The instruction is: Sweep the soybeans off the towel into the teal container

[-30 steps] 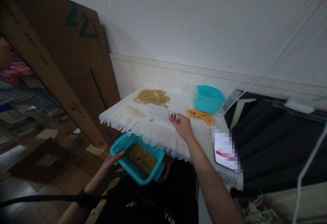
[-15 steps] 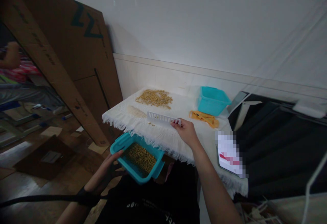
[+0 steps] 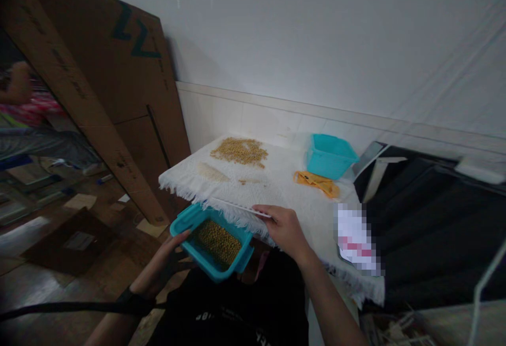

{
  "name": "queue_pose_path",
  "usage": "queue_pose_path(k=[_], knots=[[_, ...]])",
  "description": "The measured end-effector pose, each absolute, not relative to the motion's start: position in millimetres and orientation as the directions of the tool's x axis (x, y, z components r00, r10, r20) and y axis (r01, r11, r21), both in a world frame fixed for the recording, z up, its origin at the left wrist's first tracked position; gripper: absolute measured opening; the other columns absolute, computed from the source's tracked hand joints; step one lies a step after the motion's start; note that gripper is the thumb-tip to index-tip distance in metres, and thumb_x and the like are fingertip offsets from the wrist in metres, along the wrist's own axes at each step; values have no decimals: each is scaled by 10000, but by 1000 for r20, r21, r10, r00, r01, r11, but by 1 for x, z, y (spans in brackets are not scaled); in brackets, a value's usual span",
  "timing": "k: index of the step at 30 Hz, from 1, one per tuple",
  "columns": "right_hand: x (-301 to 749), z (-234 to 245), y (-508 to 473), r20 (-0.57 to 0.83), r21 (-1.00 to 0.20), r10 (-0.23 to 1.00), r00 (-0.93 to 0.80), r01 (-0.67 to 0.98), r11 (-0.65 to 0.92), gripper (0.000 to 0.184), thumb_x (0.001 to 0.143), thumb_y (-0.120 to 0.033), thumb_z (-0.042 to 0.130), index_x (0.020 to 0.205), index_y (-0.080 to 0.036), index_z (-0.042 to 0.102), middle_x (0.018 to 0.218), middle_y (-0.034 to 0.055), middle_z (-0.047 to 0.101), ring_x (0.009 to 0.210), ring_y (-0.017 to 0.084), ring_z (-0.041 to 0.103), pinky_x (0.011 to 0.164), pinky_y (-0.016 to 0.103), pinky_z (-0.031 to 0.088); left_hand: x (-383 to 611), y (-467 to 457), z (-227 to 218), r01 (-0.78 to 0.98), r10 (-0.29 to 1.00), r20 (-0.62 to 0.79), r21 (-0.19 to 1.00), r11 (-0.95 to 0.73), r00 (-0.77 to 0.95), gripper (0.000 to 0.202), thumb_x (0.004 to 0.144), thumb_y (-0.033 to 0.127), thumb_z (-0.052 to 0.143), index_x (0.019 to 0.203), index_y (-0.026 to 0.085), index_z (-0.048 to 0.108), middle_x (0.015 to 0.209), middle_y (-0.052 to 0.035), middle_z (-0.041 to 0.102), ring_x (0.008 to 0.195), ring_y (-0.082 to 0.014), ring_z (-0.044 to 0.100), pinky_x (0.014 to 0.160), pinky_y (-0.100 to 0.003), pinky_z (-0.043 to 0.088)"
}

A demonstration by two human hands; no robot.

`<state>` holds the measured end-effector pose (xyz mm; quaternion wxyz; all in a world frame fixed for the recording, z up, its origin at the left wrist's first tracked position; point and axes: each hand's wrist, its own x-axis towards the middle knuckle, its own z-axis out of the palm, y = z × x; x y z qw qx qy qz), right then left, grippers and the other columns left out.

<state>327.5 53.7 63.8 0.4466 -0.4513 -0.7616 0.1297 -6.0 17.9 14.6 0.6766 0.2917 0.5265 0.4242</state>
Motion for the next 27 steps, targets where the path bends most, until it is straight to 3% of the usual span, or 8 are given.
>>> queue_pose_path(k=[5, 9, 13, 19, 23, 27], knots=[[324, 63, 30, 590, -559, 765, -258, 553, 617, 341, 957, -151, 614, 1133, -302, 864, 1093, 11, 862, 981, 220, 845, 905, 318, 678, -6, 17, 15, -291, 894, -434, 847, 446, 107, 796, 841, 621, 821, 1513, 284, 559, 1653, -147, 562, 1373, -445, 637, 919, -522, 623], [325, 66, 25, 554, -599, 795, -248, 544, 587, 358, 961, -162, 576, 1107, -307, 868, 1066, 1, 866, 965, 217, 846, 895, 317, 672, -6, 19, 17, -296, 869, -486, 820, 490, 92, 885, 780, 631, 871, 1524, 277, 547, 1628, -172, 579, 1362, -469, 636, 918, -532, 625], [345, 77, 40, 527, -658, 849, -25, 620, 427, 262, 955, -370, 644, 985, -269, 883, 953, 38, 869, 858, 269, 842, 768, 344, 668, -8, 19, 16, -289, 874, -475, 826, 483, 104, 880, 779, 644, 861, 1531, 302, 560, 1613, -144, 601, 1305, -447, 678, 915, -517, 616], [393, 76, 63, 547, -655, 769, 329, 740, 150, 463, 884, -603, 654, 940, -196, 867, 856, 105, 852, 798, 329, 799, 694, 388, 607, -8, 17, 12, -271, 873, -472, 831, 486, 118, 913, 804, 650, 841, 1580, 308, 501, 1613, -125, 602, 1309, -425, 676, 910, -490, 623], [402, 68, 63, 528, -651, 773, 352, 752, 102, 512, 881, -643, 630, 922, -187, 858, 783, 97, 831, 713, 304, 760, 633, 362, 550, -8, 16, 11, -256, 881, -454, 843, 473, 134, 895, 820, 664, 821, 1576, 307, 502, 1603, -132, 610, 1332, -437, 661, 873, -475, 625], [395, 69, 58, 496, -634, 809, 314, 768, 91, 506, 898, -645, 621, 903, -195, 851, 745, 92, 817, 681, 292, 740, 625, 348, 523, -8, 15, 9, -275, 879, -459, 835, 476, 129, 896, 819, 648, 830, 1585, 313, 509, 1632, -124, 591, 1369, -444, 640, 928, -504, 617]])
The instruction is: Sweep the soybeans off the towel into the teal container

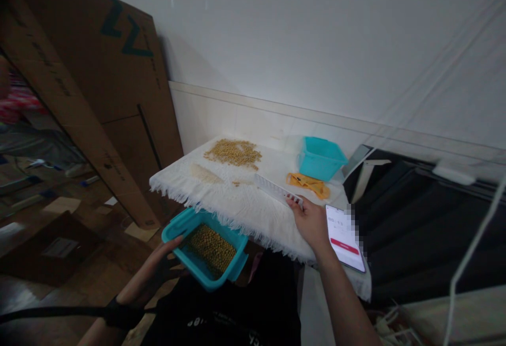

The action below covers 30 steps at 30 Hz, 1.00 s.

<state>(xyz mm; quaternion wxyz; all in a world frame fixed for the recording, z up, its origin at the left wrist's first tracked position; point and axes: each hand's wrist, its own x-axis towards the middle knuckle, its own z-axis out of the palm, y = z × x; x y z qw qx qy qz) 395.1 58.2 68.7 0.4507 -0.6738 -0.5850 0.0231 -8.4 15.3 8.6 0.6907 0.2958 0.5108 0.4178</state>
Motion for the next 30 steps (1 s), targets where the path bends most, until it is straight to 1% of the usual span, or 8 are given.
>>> queue_pose_path(k=[4, 9, 13, 16, 18, 21, 25, 30], knots=[[382, 72, 55, 484, -623, 828, 283, 776, 99, 543, 927, -663, 570, 928, -199, 852, 779, 104, 828, 681, 295, 743, 612, 343, 514, -10, 15, 7, -290, 888, -434, 839, 460, 152, 890, 823, 640, 828, 1592, 320, 515, 1624, -113, 610, 1385, -436, 638, 979, -511, 608], [359, 70, 55, 521, -556, 819, 238, 823, 114, 547, 985, -623, 501, 942, -209, 856, 696, 89, 797, 614, 275, 734, 601, 328, 499, -9, 14, 9, -281, 888, -431, 842, 460, 162, 885, 848, 639, 808, 1607, 306, 499, 1640, -128, 591, 1402, -446, 621, 990, -526, 605], [339, 63, 54, 577, -467, 798, 175, 872, 146, 474, 1036, -515, 486, 1034, -221, 858, 810, 100, 838, 744, 272, 800, 698, 313, 542, -8, 14, 10, -276, 879, -454, 834, 477, 148, 916, 827, 639, 830, 1611, 304, 494, 1628, -133, 599, 1392, -442, 623, 956, -507, 617], [328, 60, 54, 615, -432, 780, 117, 877, 209, 460, 1058, -486, 477, 1081, -222, 853, 888, 104, 856, 801, 261, 817, 747, 303, 559, -8, 15, 9, -264, 875, -467, 835, 483, 123, 901, 826, 643, 827, 1596, 302, 506, 1616, -141, 608, 1364, -438, 644, 903, -484, 628], [325, 60, 55, 628, -430, 772, 100, 871, 237, 468, 1064, -498, 476, 1080, -218, 852, 896, 106, 857, 784, 253, 814, 744, 299, 561, -8, 15, 8, -263, 874, -473, 834, 484, 110, 904, 820, 644, 829, 1590, 297, 508, 1628, -148, 597, 1341, -440, 660, 877, -476, 632], [323, 62, 63, 632, -442, 765, 124, 868, 224, 477, 1063, -523, 481, 1088, -220, 849, 892, 115, 854, 781, 261, 807, 718, 302, 551, -8, 14, 8, -269, 878, -467, 837, 477, 104, 893, 822, 642, 829, 1588, 304, 518, 1658, -145, 569, 1361, -442, 651, 879, -481, 633], [321, 67, 80, 604, -455, 785, 139, 868, 197, 474, 1050, -530, 489, 1036, -215, 843, 813, 113, 833, 729, 264, 780, 683, 305, 513, -8, 13, 10, -279, 886, -451, 842, 462, 108, 838, 836, 628, 823, 1571, 329, 556, 1629, -128, 609, 1365, -430, 662, 904, -475, 630], [319, 72, 93, 578, -447, 812, 80, 864, 232, 430, 1036, -502, 506, 972, -219, 823, 776, 100, 812, 678, 245, 746, 668, 299, 467, -6, 13, 13, -278, 880, -464, 835, 474, 107, 833, 835, 628, 823, 1564, 326, 556, 1602, -122, 637, 1337, -420, 683, 906, -464, 635]])
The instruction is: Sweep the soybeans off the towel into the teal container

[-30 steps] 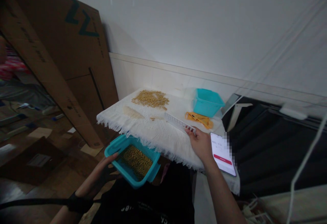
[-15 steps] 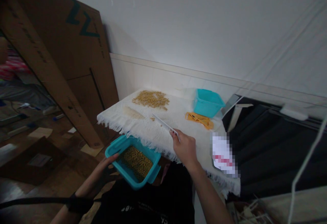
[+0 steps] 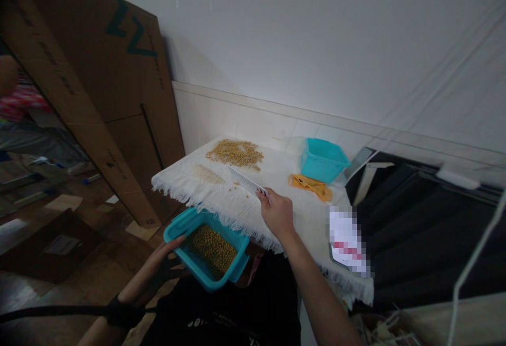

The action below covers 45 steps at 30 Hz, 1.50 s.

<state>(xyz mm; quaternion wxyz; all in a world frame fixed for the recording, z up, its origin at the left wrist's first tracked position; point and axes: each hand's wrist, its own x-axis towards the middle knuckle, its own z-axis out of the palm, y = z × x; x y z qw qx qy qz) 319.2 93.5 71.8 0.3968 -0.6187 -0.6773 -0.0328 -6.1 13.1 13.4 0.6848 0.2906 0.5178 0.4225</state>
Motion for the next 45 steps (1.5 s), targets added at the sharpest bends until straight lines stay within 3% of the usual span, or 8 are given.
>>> queue_pose_path(k=[10, 14, 21, 28, 34, 39, 45], knots=[[321, 77, 84, 584, -491, 809, 74, 826, 279, 475, 1023, -571, 509, 904, -230, 819, 675, 74, 763, 636, 239, 715, 655, 299, 475, -9, 12, 15, -295, 904, -402, 854, 428, 148, 821, 877, 596, 806, 1598, 309, 539, 1634, -126, 613, 1381, -415, 650, 991, -514, 629], [322, 76, 86, 573, -524, 811, 115, 813, 255, 474, 1009, -581, 518, 901, -229, 815, 700, 80, 780, 649, 244, 718, 647, 302, 476, -9, 11, 17, -285, 901, -410, 855, 434, 142, 799, 869, 594, 815, 1581, 328, 567, 1604, -113, 646, 1372, -410, 664, 978, -501, 634], [324, 75, 83, 539, -560, 834, 115, 789, 254, 483, 989, -612, 532, 871, -241, 818, 675, 72, 778, 633, 248, 703, 640, 305, 489, -9, 10, 17, -288, 905, -399, 858, 425, 146, 712, 898, 592, 784, 1531, 334, 585, 1669, -94, 587, 1396, -398, 650, 958, -471, 638], [322, 77, 84, 528, -590, 842, 108, 760, 273, 467, 973, -574, 551, 919, -218, 847, 705, 78, 793, 657, 255, 735, 655, 307, 516, -8, 12, 16, -293, 904, -407, 856, 427, 129, 731, 866, 593, 813, 1512, 321, 607, 1625, -104, 625, 1357, -406, 669, 898, -461, 646], [325, 74, 82, 534, -618, 840, 97, 723, 309, 449, 971, -579, 575, 966, -230, 858, 861, 87, 849, 761, 274, 777, 699, 322, 557, -10, 15, 14, -276, 902, -418, 858, 432, 111, 751, 853, 615, 813, 1509, 311, 609, 1584, -116, 655, 1311, -412, 688, 893, -483, 641], [340, 74, 86, 543, -629, 811, 217, 745, 222, 548, 944, -666, 570, 900, -191, 839, 632, 51, 753, 576, 230, 668, 573, 301, 464, -11, 14, 15, -268, 893, -434, 852, 449, 115, 781, 862, 617, 806, 1523, 289, 551, 1618, -129, 614, 1323, -409, 673, 877, -466, 638], [346, 74, 90, 547, -592, 814, 195, 778, 211, 551, 946, -677, 555, 803, -200, 790, 576, 34, 688, 554, 219, 629, 573, 302, 403, -11, 12, 15, -280, 900, -415, 855, 436, 134, 769, 869, 603, 803, 1531, 300, 555, 1579, -127, 650, 1316, -415, 683, 900, -479, 627]])
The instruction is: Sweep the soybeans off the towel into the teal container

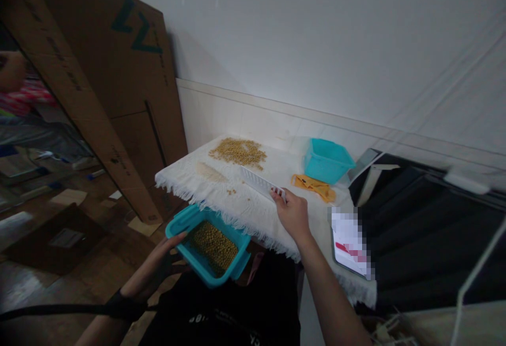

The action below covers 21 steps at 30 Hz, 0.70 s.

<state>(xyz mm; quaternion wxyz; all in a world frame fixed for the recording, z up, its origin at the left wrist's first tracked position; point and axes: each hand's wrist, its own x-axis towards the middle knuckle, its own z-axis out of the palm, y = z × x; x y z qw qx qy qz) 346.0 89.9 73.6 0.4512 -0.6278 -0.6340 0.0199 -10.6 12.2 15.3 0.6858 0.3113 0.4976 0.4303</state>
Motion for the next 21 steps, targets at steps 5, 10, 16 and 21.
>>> queue_pose_path(k=[5, 10, 16, 21], knots=[[345, 71, 88, 541, -581, 822, 178, 785, 213, 517, 953, -646, 561, 757, -209, 758, 544, 18, 647, 524, 210, 604, 571, 303, 384, -10, 11, 17, -278, 905, -398, 862, 425, 148, 739, 895, 602, 781, 1522, 286, 551, 1651, -132, 587, 1361, -415, 659, 895, -467, 635], [343, 70, 83, 520, -611, 836, 177, 760, 219, 493, 950, -619, 581, 813, -197, 795, 584, 30, 696, 557, 213, 627, 578, 300, 419, -10, 11, 17, -284, 901, -408, 855, 433, 146, 752, 885, 591, 796, 1531, 290, 555, 1668, -121, 570, 1412, -424, 623, 917, -472, 642], [340, 73, 81, 533, -604, 836, 133, 751, 265, 492, 955, -611, 589, 830, -192, 816, 605, 32, 720, 563, 207, 644, 579, 288, 439, -10, 13, 15, -280, 898, -419, 853, 441, 136, 720, 880, 597, 798, 1494, 285, 588, 1589, -125, 641, 1331, -394, 674, 899, -466, 642], [339, 73, 84, 535, -614, 838, 108, 731, 298, 477, 954, -592, 599, 807, -193, 814, 617, 32, 728, 566, 198, 646, 573, 278, 436, -11, 12, 17, -275, 899, -413, 855, 439, 149, 667, 892, 594, 789, 1442, 273, 592, 1558, -128, 667, 1273, -372, 713, 876, -441, 641]])
